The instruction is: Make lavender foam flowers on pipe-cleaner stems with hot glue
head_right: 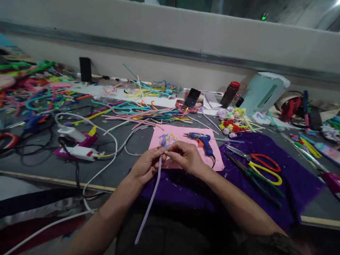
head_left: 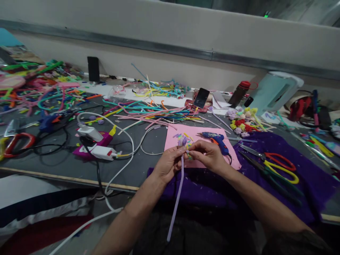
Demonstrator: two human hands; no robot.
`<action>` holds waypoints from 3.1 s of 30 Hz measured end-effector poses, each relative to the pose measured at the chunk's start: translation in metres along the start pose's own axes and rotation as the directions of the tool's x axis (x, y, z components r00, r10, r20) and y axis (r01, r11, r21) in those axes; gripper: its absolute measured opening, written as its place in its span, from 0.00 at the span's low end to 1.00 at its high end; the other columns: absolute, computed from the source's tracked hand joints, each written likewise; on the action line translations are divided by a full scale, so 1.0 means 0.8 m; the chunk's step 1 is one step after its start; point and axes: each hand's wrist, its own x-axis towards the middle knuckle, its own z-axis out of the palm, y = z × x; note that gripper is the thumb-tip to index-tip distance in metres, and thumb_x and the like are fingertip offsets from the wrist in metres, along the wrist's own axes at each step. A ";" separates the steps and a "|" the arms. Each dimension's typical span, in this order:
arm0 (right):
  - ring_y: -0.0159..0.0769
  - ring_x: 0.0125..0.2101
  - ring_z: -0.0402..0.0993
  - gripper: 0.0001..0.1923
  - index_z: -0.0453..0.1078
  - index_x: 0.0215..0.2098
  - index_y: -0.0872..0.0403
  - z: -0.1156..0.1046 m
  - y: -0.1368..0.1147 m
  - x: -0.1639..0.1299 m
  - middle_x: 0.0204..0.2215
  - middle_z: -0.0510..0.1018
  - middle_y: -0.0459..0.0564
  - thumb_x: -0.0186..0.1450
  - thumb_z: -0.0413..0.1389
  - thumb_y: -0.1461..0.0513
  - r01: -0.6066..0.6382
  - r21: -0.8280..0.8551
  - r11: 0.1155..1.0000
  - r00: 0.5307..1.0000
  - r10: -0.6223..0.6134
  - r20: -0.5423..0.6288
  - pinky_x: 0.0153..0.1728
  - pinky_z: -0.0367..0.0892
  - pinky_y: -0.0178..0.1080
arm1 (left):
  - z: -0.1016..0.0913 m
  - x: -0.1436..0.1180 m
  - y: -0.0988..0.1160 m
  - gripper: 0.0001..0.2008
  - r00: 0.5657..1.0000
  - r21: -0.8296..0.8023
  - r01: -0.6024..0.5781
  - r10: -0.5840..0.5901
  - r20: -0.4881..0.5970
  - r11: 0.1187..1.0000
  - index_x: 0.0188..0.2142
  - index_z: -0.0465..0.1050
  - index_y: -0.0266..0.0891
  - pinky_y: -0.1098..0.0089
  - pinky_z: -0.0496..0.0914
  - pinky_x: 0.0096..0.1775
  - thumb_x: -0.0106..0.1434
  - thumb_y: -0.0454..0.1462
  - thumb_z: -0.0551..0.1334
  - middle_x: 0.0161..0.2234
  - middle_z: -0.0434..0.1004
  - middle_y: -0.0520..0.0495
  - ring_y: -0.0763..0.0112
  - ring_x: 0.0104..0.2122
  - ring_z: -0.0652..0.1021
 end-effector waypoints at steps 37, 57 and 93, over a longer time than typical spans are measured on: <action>0.29 0.17 0.63 0.15 0.69 0.19 0.56 -0.122 0.074 -0.013 0.14 0.69 0.45 0.49 0.57 0.52 -0.627 -0.454 0.633 0.779 0.494 -0.387 0.17 0.49 0.31 | 0.006 -0.006 0.002 0.10 1.000 0.332 0.011 -0.014 0.007 0.943 0.25 0.70 0.33 0.83 0.52 0.12 0.51 0.40 0.65 0.19 0.72 0.51 0.87 0.11 0.62; 0.29 0.25 0.68 0.11 0.68 0.35 0.53 -0.090 0.007 -0.028 0.31 0.72 0.46 0.53 0.59 0.60 -0.071 0.631 0.772 0.892 0.332 -0.306 0.22 0.62 0.31 | 0.001 -0.005 0.007 0.08 1.000 0.005 0.023 -0.023 -0.017 1.000 0.25 0.65 0.34 0.83 0.51 0.08 0.53 0.37 0.63 0.18 0.69 0.55 0.88 0.07 0.59; 0.36 0.28 0.68 0.07 0.66 0.33 0.55 -0.024 -0.021 -0.066 0.30 0.72 0.51 0.62 0.49 0.60 0.044 -0.468 0.883 0.995 -0.082 -0.060 0.29 0.64 0.38 | -0.006 0.000 -0.003 0.08 0.982 0.093 -0.127 0.138 -0.129 0.988 0.27 0.67 0.33 0.82 0.59 0.13 0.50 0.36 0.64 0.21 0.72 0.52 0.85 0.12 0.64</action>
